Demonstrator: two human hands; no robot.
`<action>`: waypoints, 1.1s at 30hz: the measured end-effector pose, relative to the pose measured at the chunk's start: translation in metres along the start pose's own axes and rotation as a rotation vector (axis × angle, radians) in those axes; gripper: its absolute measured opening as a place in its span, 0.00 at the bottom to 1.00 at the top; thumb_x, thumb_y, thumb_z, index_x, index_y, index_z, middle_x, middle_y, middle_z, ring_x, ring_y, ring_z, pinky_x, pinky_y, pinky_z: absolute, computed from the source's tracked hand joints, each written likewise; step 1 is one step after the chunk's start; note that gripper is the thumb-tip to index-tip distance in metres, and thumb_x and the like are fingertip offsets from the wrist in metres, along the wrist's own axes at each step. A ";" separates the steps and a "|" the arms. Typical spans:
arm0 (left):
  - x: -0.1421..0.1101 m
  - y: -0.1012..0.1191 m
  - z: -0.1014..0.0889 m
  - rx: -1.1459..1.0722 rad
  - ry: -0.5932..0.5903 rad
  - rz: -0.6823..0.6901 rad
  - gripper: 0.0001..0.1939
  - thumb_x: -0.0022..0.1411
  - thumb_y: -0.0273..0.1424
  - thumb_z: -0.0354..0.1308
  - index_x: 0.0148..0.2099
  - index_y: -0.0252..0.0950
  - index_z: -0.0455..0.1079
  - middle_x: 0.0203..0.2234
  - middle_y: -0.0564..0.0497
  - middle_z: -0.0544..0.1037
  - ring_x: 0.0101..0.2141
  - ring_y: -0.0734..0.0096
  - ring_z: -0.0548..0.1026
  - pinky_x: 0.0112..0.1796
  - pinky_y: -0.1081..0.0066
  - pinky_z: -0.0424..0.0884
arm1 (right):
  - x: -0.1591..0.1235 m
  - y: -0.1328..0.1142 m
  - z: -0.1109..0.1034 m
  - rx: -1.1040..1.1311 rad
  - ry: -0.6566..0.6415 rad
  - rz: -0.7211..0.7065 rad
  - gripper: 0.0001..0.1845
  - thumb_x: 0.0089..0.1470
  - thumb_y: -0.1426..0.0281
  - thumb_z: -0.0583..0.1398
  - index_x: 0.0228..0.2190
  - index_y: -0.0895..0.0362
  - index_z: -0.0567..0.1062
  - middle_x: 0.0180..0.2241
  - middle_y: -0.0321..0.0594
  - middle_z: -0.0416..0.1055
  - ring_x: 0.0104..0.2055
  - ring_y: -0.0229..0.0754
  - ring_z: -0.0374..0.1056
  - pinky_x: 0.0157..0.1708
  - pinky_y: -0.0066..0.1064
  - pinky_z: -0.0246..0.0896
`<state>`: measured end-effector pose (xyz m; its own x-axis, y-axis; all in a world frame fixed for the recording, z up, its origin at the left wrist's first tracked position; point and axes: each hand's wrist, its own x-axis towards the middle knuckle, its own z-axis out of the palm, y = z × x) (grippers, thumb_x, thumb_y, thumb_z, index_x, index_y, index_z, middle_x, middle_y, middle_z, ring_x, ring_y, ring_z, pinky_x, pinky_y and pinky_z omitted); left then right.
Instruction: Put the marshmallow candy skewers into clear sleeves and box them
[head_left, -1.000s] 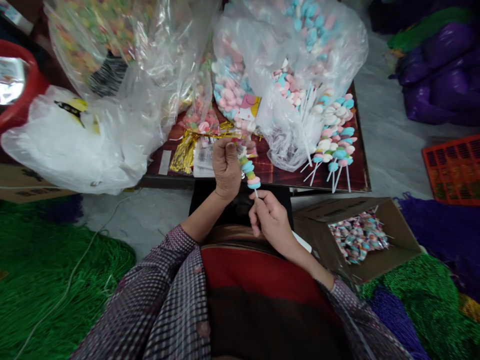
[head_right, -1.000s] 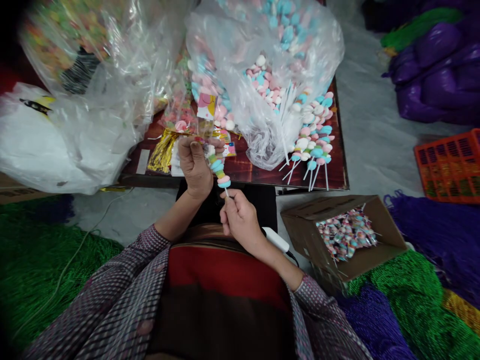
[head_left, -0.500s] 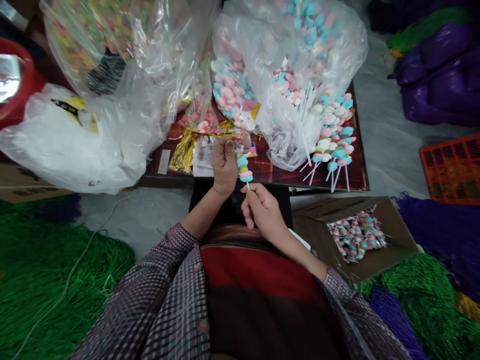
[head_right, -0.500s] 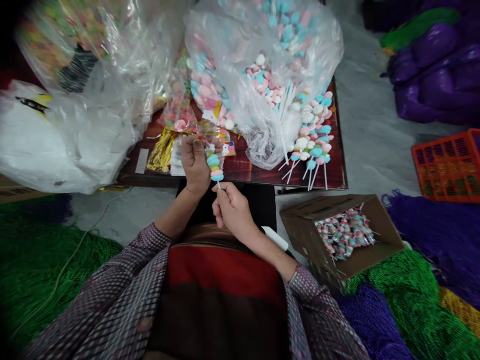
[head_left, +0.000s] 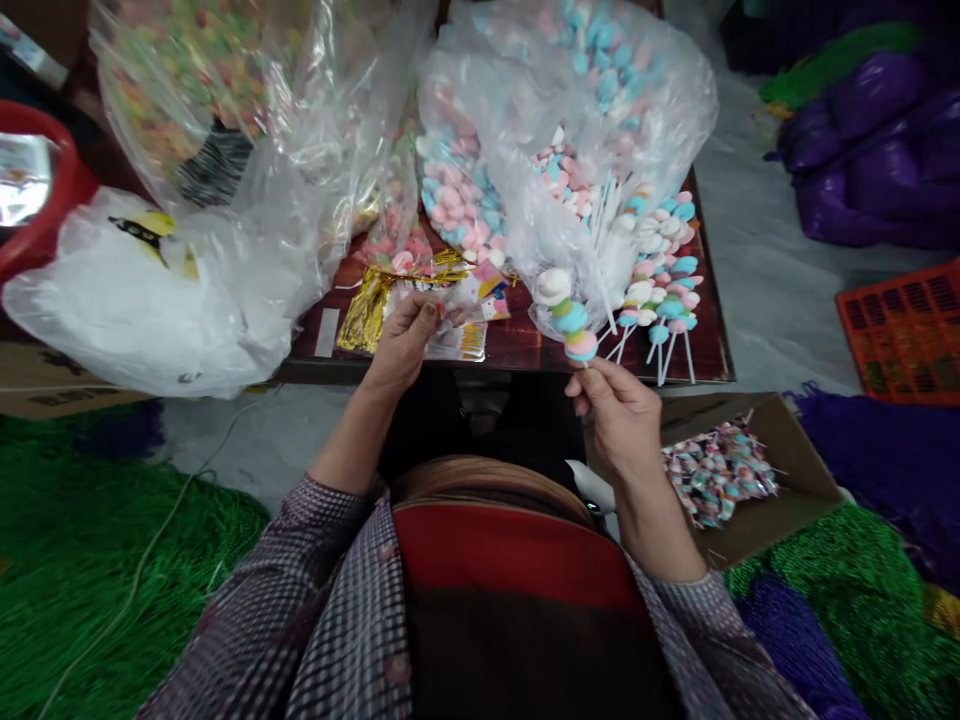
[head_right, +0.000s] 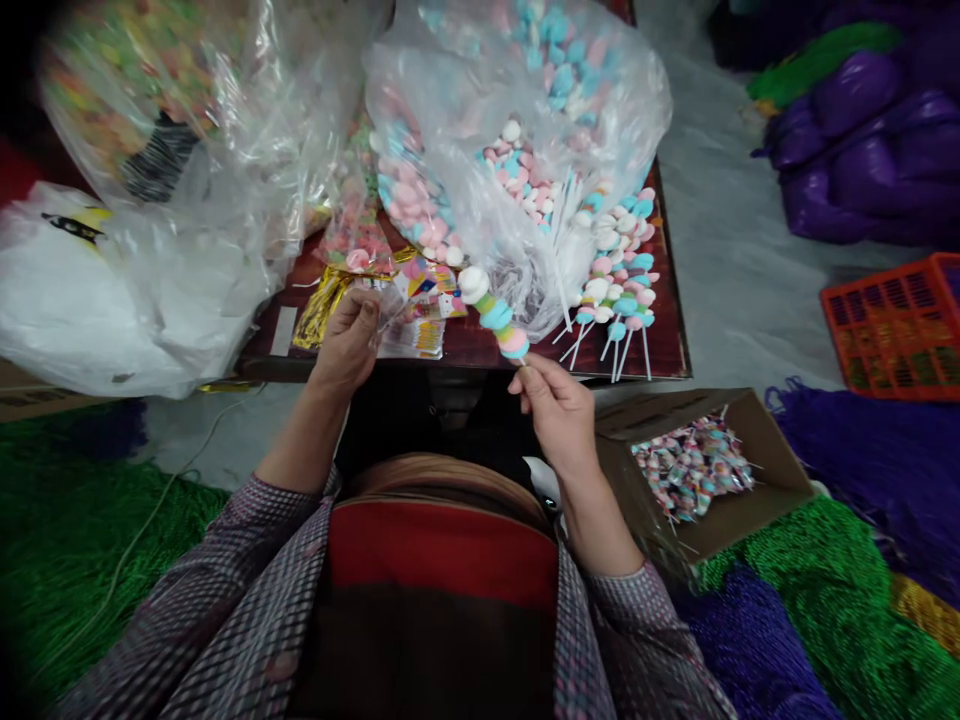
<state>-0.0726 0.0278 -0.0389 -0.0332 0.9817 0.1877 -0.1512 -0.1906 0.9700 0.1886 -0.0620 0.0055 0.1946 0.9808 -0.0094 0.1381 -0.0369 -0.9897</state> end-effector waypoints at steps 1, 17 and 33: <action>-0.002 0.000 -0.001 0.016 -0.014 0.005 0.21 0.62 0.54 0.61 0.34 0.42 0.70 0.25 0.55 0.68 0.26 0.75 0.68 0.32 0.70 0.70 | 0.004 -0.003 -0.006 -0.016 0.024 -0.039 0.13 0.58 0.58 0.65 0.41 0.50 0.82 0.25 0.31 0.74 0.21 0.32 0.62 0.23 0.27 0.60; 0.004 0.018 -0.006 0.249 -0.227 0.207 0.16 0.65 0.48 0.61 0.37 0.41 0.78 0.32 0.49 0.79 0.36 0.67 0.76 0.41 0.64 0.71 | 0.039 -0.034 -0.056 -0.447 -0.130 -0.397 0.11 0.61 0.58 0.63 0.37 0.48 0.85 0.30 0.37 0.81 0.31 0.39 0.76 0.35 0.34 0.72; 0.011 0.024 -0.012 0.463 -0.368 0.387 0.13 0.69 0.41 0.57 0.37 0.42 0.77 0.33 0.49 0.80 0.39 0.66 0.77 0.42 0.63 0.73 | 0.035 -0.039 -0.067 -0.321 -0.245 -0.068 0.10 0.57 0.60 0.65 0.35 0.52 0.84 0.20 0.32 0.73 0.21 0.32 0.60 0.22 0.27 0.57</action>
<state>-0.0889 0.0334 -0.0151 0.3486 0.7969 0.4933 0.2422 -0.5851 0.7740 0.2555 -0.0392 0.0530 -0.0570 0.9982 -0.0173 0.4464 0.0100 -0.8948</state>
